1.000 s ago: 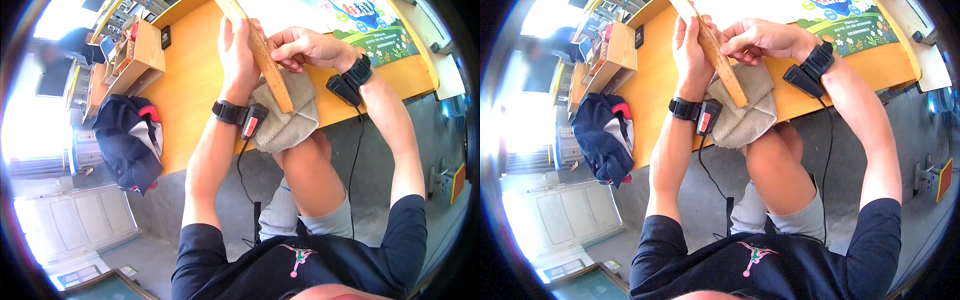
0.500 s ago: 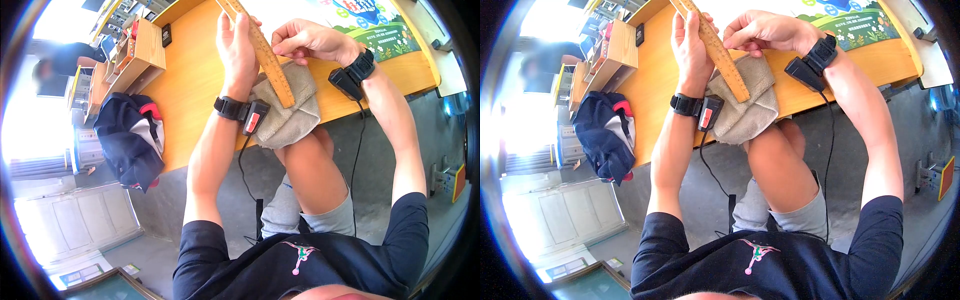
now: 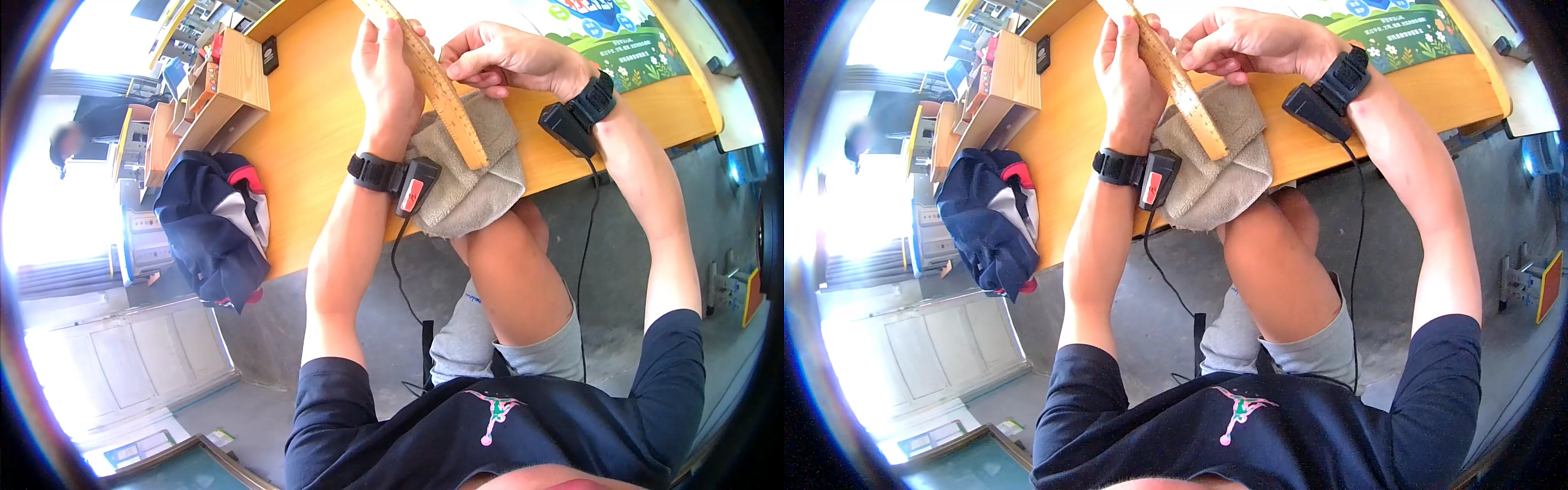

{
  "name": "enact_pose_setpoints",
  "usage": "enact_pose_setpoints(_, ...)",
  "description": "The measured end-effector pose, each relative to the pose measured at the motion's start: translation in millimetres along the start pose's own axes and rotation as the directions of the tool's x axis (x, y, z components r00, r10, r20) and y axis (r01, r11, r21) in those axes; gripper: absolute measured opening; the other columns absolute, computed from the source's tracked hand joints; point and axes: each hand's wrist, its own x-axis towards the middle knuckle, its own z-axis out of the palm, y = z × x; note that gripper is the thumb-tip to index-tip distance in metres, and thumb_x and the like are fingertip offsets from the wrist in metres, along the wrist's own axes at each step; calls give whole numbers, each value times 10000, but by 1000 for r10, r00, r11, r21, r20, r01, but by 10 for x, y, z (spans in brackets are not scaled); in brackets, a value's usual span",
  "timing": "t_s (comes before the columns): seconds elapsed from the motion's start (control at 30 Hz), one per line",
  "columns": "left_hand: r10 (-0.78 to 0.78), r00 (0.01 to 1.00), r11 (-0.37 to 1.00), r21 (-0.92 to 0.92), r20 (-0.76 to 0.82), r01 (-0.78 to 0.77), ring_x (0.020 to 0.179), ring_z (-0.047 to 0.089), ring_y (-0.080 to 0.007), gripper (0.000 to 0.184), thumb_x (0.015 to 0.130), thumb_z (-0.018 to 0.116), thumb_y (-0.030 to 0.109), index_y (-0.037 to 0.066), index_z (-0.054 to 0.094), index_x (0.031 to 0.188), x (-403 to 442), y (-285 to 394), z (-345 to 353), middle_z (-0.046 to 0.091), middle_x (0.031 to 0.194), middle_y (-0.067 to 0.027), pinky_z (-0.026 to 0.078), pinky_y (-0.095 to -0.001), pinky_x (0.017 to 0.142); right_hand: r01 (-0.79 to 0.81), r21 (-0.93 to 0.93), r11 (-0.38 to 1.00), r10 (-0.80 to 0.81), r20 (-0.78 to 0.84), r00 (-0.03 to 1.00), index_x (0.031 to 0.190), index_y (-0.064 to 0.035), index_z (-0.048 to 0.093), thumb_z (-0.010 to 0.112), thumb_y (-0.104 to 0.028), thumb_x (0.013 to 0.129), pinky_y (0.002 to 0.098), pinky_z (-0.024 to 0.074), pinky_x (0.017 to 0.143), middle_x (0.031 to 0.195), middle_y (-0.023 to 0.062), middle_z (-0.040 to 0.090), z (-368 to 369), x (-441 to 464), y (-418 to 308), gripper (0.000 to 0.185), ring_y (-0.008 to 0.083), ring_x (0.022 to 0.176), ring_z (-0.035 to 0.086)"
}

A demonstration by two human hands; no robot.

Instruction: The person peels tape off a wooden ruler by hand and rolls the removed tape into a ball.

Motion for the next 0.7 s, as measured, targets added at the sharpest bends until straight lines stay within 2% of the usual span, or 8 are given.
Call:
enact_pose_setpoints(0.07, -26, 1000, 999, -36, 7, 26, 702, 528, -124, 177, 1049, 457, 161, 55, 495, 1185, -3, -7, -5, 595, 852, -68, 452, -280, 654, -3, -3, 1000, 3, 0, 1000, 950, -1, 657, 657, -183, 931, 158, 366, 427, 605, -74, 460, -7, -2, 7, 183, -6, 485, 394)
enact_pose_setpoints(0.17, -57, 998, 993, -107, 13, 58, 674, 551, -125, 170, 1059, 464, 171, 59, 540, 1161, -22, -33, -12, 579, 815, -39, 485, -245, 616, 7, -13, 1000, -6, 61, 998, 982, 4, 657, 651, -199, 934, 161, 375, 429, 607, -69, 455, -22, 4, 17, 208, -3, 483, 398)
enact_pose_setpoints(0.23, -92, 993, 972, -208, 75, 106, 700, 568, -147, 241, 1062, 440, 165, 55, 517, 1262, -28, -30, -19, 586, 833, -55, 505, -265, 635, 0, 24, 1000, -2, 88, 996, 953, -9, 638, 649, -222, 927, 164, 379, 431, 610, -65, 452, -7, 2, 17, 215, 2, 479, 405)
enact_pose_setpoints(0.43, -140, 983, 956, -241, 123, 166, 753, 559, -160, 306, 1069, 407, 175, 47, 466, 1340, -40, -12, -1, 563, 848, -66, 507, -280, 675, 1, -25, 1000, 2, 105, 994, 877, -48, 574, 642, -232, 911, 167, 380, 436, 630, -49, 457, -47, -9, 83, 199, 18, 481, 426)
enact_pose_setpoints(0.67, -186, 973, 937, -274, 133, 217, 765, 530, -160, 331, 1071, 395, 183, 32, 438, 1362, -43, 37, 38, 530, 837, -58, 490, -287, 700, -2, -36, 999, 5, 79, 997, 889, -47, 575, 630, -233, 919, 166, 380, 439, 641, -42, 466, -28, -14, 82, 197, 23, 487, 438)
enact_pose_setpoints(0.7, -177, 976, 933, -292, 127, 208, 709, 498, -150, 280, 1068, 395, 175, 38, 464, 1302, -43, 45, 60, 537, 821, -55, 469, -295, 685, -14, -35, 999, 17, 106, 994, 888, -47, 574, 630, -231, 920, 165, 382, 440, 645, -42, 469, -29, -15, 55, 195, 23, 489, 441)
